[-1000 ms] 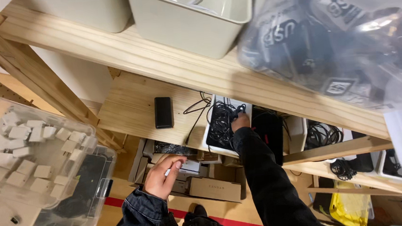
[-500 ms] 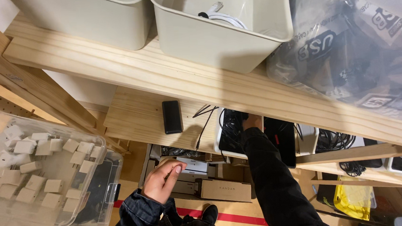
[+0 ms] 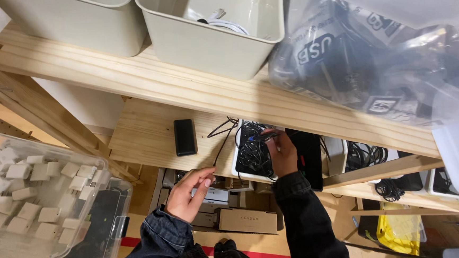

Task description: The person gathers various electronic accessories from shelves, including cables, power adapters, and a power bank, then places them into a clear plastic container on a table. The person repeatedly walks between the shelves and the table to collect items and pack them.

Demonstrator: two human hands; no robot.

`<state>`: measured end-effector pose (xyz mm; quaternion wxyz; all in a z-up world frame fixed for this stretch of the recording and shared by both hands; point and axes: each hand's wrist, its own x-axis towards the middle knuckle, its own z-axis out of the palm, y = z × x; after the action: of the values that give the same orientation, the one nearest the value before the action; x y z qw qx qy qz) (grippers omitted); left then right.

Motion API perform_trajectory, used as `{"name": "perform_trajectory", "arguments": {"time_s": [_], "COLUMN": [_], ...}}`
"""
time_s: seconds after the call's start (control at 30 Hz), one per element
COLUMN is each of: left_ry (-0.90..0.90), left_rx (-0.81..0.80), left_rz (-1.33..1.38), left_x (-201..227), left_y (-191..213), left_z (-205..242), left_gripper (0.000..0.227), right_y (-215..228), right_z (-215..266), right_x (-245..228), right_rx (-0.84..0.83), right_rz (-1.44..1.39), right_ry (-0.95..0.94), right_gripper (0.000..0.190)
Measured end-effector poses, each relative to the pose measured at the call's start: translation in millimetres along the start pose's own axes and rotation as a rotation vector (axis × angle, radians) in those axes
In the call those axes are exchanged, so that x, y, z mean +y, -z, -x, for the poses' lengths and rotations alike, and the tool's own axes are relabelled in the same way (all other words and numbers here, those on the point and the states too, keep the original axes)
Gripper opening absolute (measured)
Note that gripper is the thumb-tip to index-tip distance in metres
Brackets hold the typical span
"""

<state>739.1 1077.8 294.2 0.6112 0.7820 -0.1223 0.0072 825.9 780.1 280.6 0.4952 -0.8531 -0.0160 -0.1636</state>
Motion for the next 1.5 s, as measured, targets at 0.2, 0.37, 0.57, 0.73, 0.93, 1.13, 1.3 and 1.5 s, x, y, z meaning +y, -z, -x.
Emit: {"name": "perform_trajectory", "arguments": {"time_s": [0.2,0.37,0.57,0.73,0.93,1.13,1.3,1.5], "left_ry": [-0.079,-0.02,0.104,0.072,-0.166,0.047,0.379,0.174], "left_rx": [0.099,0.062,0.332,0.458,0.623,0.795,0.846,0.917], "left_rz": [0.134,0.21,0.401,0.343,0.127,0.073,0.033,0.218], "left_x": [36.7,64.9,83.3,81.2,101.2,86.8,67.1,67.7], "left_y": [-25.2,-45.8,-47.2,-24.2,40.9,130.1,186.4,222.7], "left_z": [8.1,27.5,66.4,88.8,122.3,178.5,218.8,265.3], "left_gripper": [0.052,0.068,0.041,0.039,0.023,0.016,0.037,0.032], "right_y": [-1.9,5.0,21.8,15.7,-33.3,-123.6,-209.2,-319.5], "right_z": [30.9,69.0,77.0,65.3,69.8,75.8,72.2,57.7], "right_x": [-32.2,-111.0,-160.9,-195.3,-270.1,-350.9,-454.4,-564.7], "right_rx": [-0.116,-0.443,-0.472,-0.472,-0.513,-0.594,-0.614,-0.941], "right_rz": [-0.468,-0.493,-0.501,-0.423,-0.467,-0.528,-0.338,0.091], "right_ry": [0.026,0.064,0.27,0.509,0.728,0.84,1.059,1.054], "right_gripper": [0.022,0.018,0.014,0.013,0.011,0.009,0.007,0.032]}}
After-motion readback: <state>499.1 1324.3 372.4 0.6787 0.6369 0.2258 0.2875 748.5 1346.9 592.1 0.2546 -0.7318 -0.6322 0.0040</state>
